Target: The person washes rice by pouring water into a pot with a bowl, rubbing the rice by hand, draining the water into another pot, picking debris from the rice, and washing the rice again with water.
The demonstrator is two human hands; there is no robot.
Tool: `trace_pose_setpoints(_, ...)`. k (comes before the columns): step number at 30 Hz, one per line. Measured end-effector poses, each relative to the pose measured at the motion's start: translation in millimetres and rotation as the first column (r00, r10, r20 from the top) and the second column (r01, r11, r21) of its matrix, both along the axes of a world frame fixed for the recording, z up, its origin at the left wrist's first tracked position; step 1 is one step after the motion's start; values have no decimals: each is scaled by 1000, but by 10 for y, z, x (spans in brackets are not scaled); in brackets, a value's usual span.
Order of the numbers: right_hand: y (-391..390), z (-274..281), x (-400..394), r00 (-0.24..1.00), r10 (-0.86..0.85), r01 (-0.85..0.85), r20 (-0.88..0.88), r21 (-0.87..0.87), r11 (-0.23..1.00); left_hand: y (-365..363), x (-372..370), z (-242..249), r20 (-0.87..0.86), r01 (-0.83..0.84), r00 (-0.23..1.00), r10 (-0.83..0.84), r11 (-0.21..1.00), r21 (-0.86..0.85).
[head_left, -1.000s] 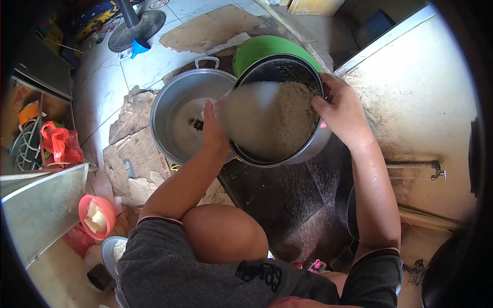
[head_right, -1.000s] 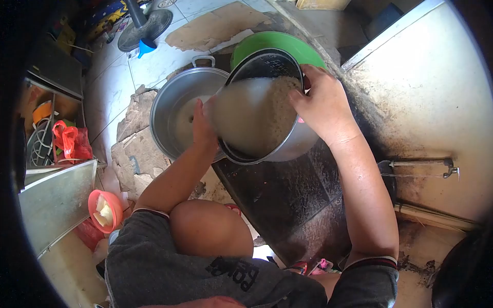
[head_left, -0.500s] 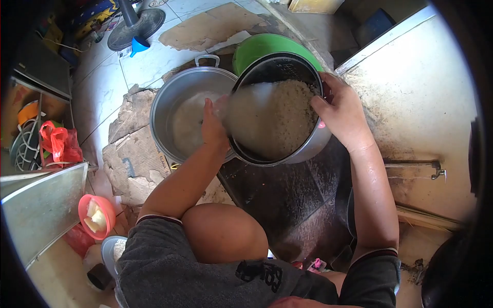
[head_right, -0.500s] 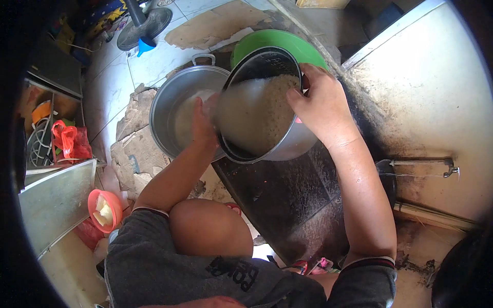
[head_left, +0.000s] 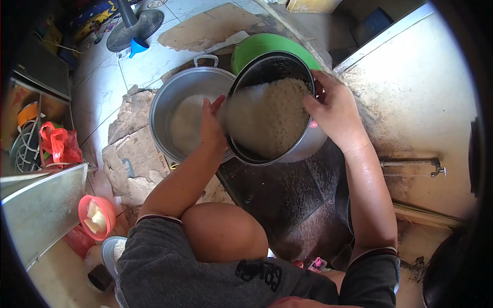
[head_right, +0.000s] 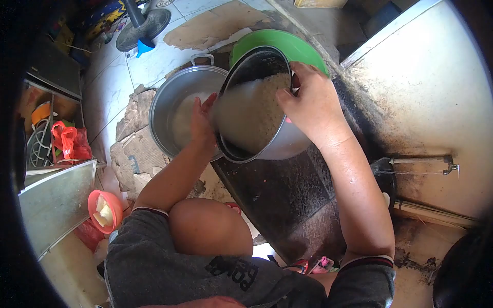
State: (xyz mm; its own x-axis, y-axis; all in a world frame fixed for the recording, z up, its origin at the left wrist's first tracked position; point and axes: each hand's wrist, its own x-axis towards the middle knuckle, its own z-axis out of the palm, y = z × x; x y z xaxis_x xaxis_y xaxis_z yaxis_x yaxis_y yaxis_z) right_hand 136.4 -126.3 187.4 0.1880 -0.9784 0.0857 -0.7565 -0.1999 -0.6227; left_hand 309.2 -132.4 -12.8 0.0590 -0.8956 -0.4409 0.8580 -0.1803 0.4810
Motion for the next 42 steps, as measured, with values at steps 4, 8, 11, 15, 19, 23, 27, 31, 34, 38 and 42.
trace_pose_setpoints(4, -2, 20, 41, 1000, 8, -8, -27, 1, 1000, 3, 15, -9, -9, -1, 1000, 1, 1000, -24)
trace_pose_setpoints(8, 3, 35, 70, 1000, 10, -10, 0, 24, 1000, 14, 21, 25, -25, 8, 1000, -8, 1000, -11)
trace_pose_setpoints(11, -4, 29, 73, 998, 28, -29, -59, -17, 999, 16, 12, 29, 8, 16, 1000, -16, 1000, 4)
trace_pose_setpoints(15, -7, 28, 78, 998, 18, -18, -59, 4, 1000, -30, 30, -82, -27, 18, 999, -18, 1000, 14)
trace_pose_setpoints(19, 5, 38, 100, 998, 22, -21, -54, 15, 1000, -61, 34, -178, -72, 15, 997, -12, 999, 36)
trace_pose_setpoints(23, 2, 35, 125, 998, 37, -38, -50, -7, 999, -46, 34, -168, -34, 16, 999, -15, 1000, 6)
trace_pose_setpoints(27, -17, -1, 108, 996, 60, -63, -65, -54, 997, -34, 26, -137, -37, 19, 999, -18, 1000, 11)
trace_pose_setpoints(31, -45, -54, 105, 992, 66, -78, -106, -116, 990, -21, 32, -147, -32, 25, 999, -25, 1000, -14)
trace_pose_setpoints(34, -52, -60, 105, 989, 67, -83, -131, -118, 990, -58, 34, -236, -71, 3, 997, -6, 999, -34)
trace_pose_setpoints(38, -47, -68, 119, 988, 63, -83, -144, -139, 987, -41, 18, -149, -54, 5, 999, -4, 1000, 28)
trace_pose_setpoints(42, -50, -84, 117, 986, 96, -119, -138, -176, 977, -66, 24, -230, -52, 4, 999, -4, 1000, 1)
